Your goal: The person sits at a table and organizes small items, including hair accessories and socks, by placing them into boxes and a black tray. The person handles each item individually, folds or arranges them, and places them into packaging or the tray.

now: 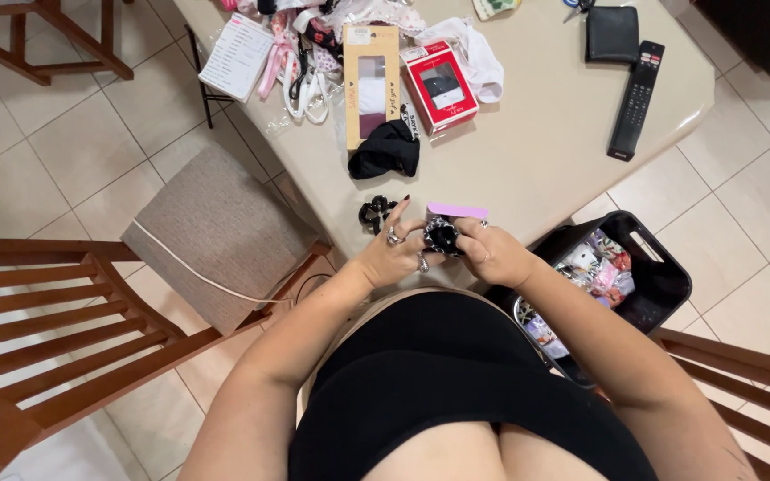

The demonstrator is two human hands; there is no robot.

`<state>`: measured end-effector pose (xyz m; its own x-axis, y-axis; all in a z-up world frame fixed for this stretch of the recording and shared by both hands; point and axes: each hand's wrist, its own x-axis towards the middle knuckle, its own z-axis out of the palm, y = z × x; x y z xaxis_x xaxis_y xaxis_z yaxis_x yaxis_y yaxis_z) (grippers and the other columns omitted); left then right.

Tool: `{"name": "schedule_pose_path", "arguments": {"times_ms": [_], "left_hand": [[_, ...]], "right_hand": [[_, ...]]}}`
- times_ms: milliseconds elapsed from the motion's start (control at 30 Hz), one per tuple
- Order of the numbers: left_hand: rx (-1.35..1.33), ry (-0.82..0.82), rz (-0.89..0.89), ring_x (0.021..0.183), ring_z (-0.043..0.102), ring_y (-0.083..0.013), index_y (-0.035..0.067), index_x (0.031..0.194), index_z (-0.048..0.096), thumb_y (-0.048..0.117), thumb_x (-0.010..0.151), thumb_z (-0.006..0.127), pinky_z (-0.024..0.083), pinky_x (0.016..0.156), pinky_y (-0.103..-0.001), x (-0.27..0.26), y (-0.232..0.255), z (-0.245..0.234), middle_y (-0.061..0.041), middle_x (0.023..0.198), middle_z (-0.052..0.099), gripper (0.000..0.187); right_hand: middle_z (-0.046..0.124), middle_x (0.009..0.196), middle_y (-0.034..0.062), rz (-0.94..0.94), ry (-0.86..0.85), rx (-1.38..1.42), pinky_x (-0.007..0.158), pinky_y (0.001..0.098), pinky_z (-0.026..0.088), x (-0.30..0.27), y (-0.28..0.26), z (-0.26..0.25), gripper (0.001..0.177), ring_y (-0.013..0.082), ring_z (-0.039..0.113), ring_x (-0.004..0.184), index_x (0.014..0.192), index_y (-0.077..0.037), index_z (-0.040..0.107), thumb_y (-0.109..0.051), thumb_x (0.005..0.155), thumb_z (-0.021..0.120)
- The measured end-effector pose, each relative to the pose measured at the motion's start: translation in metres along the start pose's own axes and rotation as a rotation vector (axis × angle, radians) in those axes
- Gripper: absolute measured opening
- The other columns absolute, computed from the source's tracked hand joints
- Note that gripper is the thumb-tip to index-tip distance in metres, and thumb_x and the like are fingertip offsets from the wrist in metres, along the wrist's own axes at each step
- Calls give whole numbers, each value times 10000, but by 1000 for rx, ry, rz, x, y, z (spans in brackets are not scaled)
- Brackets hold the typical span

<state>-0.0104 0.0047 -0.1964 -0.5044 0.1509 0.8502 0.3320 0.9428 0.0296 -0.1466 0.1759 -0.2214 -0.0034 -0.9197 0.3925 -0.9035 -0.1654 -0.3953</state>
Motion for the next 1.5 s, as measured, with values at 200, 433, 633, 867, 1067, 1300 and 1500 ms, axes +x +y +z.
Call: {"name": "schedule_pose_path", "arguments": {"times_ms": [200, 433, 633, 867, 1067, 1300, 1500], "left_hand": [[-48, -30, -14, 1001, 438, -217, 281, 715, 586, 273, 810, 668, 448, 960, -576, -20, -2, 6, 71, 1007, 361, 126], [-72, -115, -77, 1045, 430, -201, 246, 710, 584, 277, 755, 679, 415, 996, -545, -24, 3, 6, 70, 923, 378, 110], [-216, -240, -97, 1068, 429, -209, 206, 673, 575, 192, 811, 634, 390, 1014, -513, 8, 2, -19, 61, 939, 388, 151], [-424, -246, -19, 1126, 412, -249, 169, 836, 617, 228, 813, 627, 361, 1027, -523, 15, -7, -6, 11, 1027, 437, 64], [-368, -221, -57, 1129, 402, -237, 79, 828, 617, 234, 788, 676, 321, 1037, -537, 7, -11, 19, -13, 1062, 440, 171], [-381, -279, -333, 1077, 511, -224, 72, 1005, 517, 341, 824, 659, 350, 1045, -474, -10, -4, 32, -14, 942, 487, 355], [-389, -193, -237, 1104, 507, -302, 85, 950, 613, 241, 793, 706, 429, 977, -448, -40, 6, 41, -66, 1073, 509, 240]], "right_hand": [[499, 1155, 152, 56, -103, 23, 519, 428, 534, -25, 12, 23, 150, 362, 605, 633, 1002, -117, 380, -159, 879, 453], [480, 1121, 171, -43, 44, -79, 480, 374, 525, -30, 22, 44, 327, 304, 579, 548, 1011, -129, 376, -114, 753, 577], [493, 1078, 156, -84, 151, -182, 441, 340, 503, -25, 10, 23, 356, 257, 559, 472, 993, -152, 377, -157, 715, 601], [506, 1022, 227, -151, 295, -43, 467, 374, 487, 0, -31, -32, 206, 344, 560, 603, 909, -93, 411, -163, 808, 576], [527, 1025, 191, -17, 308, 8, 511, 384, 499, -26, -28, -30, 324, 322, 589, 699, 925, -95, 418, -167, 742, 675], [503, 1004, 105, 412, -130, 108, 722, 399, 486, -22, -24, -51, 273, 327, 545, 923, 1072, -88, 438, -88, 808, 508], [602, 952, 193, 692, -543, 93, 805, 467, 476, 27, -39, -77, 211, 383, 600, 947, 1024, -24, 512, -80, 823, 539]]}}
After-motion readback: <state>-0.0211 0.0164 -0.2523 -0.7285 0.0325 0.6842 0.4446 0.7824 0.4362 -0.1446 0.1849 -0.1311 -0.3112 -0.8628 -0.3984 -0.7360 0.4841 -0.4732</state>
